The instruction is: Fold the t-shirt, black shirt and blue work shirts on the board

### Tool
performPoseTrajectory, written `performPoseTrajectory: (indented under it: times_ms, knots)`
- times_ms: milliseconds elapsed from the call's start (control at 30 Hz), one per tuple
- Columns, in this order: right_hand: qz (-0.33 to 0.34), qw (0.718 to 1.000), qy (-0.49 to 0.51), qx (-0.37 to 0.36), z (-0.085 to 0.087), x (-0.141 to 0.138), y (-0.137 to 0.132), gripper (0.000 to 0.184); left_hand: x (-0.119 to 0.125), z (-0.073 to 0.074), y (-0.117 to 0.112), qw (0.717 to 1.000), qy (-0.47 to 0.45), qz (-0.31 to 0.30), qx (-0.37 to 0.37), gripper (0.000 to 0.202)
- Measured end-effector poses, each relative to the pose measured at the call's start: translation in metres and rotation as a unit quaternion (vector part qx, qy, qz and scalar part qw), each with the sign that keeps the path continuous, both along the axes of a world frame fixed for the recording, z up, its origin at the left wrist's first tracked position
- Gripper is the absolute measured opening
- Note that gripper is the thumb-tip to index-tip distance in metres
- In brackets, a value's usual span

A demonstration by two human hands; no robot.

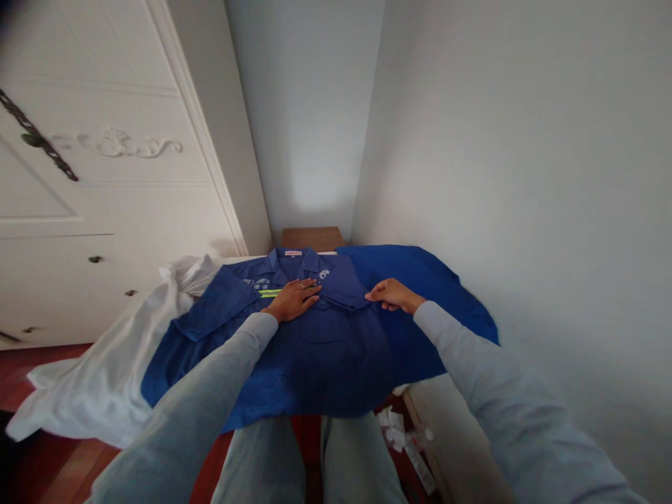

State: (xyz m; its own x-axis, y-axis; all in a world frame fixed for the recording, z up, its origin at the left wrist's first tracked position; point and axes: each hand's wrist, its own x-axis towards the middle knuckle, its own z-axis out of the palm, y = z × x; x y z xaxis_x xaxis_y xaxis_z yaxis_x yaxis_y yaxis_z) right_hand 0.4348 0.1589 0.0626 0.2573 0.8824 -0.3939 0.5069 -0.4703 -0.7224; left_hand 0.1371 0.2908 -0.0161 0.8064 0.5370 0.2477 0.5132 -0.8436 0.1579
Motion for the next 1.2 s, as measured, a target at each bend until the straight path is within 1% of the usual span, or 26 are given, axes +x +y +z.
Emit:
performPoseTrajectory:
  times_ms: [67, 167, 267, 333, 400, 500, 633, 733, 833, 933, 1033, 1200]
  knots:
    - [-0.012, 1.0, 0.008, 0.013, -0.006, 0.002, -0.001, 0.037, 0.0, 0.0, 0.0, 1.0, -0.003, -0.001, -0.004, 0.052]
    - [-0.012, 0.999, 0.024, 0.023, -0.013, 0.006, -0.001, 0.036, -0.001, 0.001, -0.001, 1.0, 0.002, -0.002, -0.006, 0.052]
    - [-0.012, 0.997, 0.074, 0.036, -0.014, 0.008, 0.005, 0.037, -0.001, 0.004, -0.003, 1.0, 0.017, -0.001, -0.005, 0.052]
    - [-0.025, 0.989, 0.134, 0.055, -0.011, 0.005, 0.017, 0.034, -0.002, 0.006, -0.004, 1.0, 0.023, -0.001, -0.004, 0.052]
    - [-0.053, 0.979, 0.187, 0.064, -0.007, -0.002, 0.035, 0.029, -0.003, 0.006, -0.004, 1.0, 0.022, 0.001, -0.004, 0.052]
    - [-0.097, 0.97, 0.218, 0.048, -0.002, -0.018, 0.067, 0.023, -0.003, 0.005, -0.005, 1.0, 0.018, 0.0, -0.006, 0.052]
    - [-0.12, 0.97, 0.211, 0.026, 0.0, -0.034, 0.104, 0.021, -0.004, 0.005, -0.006, 1.0, 0.013, -0.003, -0.008, 0.052]
    - [-0.128, 0.973, 0.19, -0.007, -0.001, -0.035, 0.118, 0.023, -0.005, 0.005, -0.007, 1.0, 0.005, -0.004, -0.012, 0.051]
    - [-0.121, 0.977, 0.166, -0.049, 0.001, -0.031, 0.125, 0.03, -0.005, 0.004, -0.008, 1.0, 0.002, -0.001, -0.013, 0.051]
    - [-0.107, 0.981, 0.148, -0.068, 0.003, -0.028, 0.128, 0.033, -0.006, 0.005, -0.009, 1.0, 0.002, 0.002, -0.014, 0.051]
    - [-0.104, 0.984, 0.129, -0.063, 0.003, -0.026, 0.131, 0.031, -0.006, 0.007, -0.011, 1.0, 0.006, 0.001, -0.019, 0.051]
    - [-0.121, 0.985, 0.114, -0.046, -0.001, -0.025, 0.132, 0.029, -0.006, 0.008, -0.012, 1.0, 0.001, 0.001, -0.026, 0.05]
